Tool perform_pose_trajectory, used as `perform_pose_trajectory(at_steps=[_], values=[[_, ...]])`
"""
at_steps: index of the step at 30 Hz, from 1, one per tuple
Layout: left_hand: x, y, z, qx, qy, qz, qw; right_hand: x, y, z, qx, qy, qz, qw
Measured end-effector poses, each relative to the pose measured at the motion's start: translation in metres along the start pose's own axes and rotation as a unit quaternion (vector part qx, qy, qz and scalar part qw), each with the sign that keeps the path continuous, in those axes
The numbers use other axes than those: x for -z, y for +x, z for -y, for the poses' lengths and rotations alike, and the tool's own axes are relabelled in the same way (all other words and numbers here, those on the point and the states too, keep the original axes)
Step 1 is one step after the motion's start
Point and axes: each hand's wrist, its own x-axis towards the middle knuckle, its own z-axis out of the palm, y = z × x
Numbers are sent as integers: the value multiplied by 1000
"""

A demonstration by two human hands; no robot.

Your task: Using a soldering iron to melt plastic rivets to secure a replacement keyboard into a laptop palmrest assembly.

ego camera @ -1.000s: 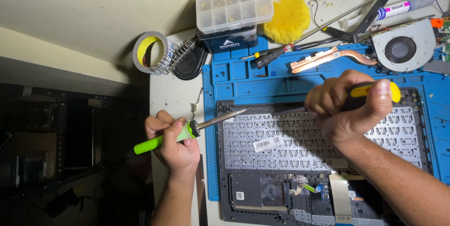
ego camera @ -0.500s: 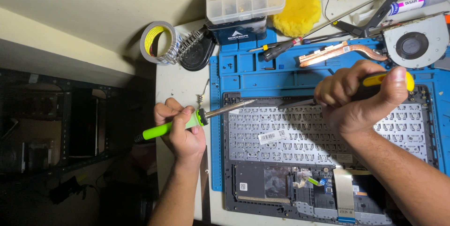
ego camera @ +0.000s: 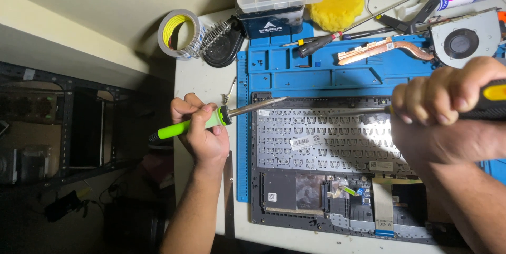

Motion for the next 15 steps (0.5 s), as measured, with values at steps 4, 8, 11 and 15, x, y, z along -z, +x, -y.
perform_pose_trajectory(at_steps=[4,8,11,15], values=[[-1,-1,-2,-4,5,2,1000,7,-21,23,-38,40,66,996],[-1,-1,-3,1,3,0,1000,7,-37,40,-190,3,-60,980],[-1,-1,-4,8,16,-4,1000,9,-56,36,-193,15,-72,978],[-2,-3,-5,12,61,-14,998,0,-65,31,-190,-18,-115,975]])
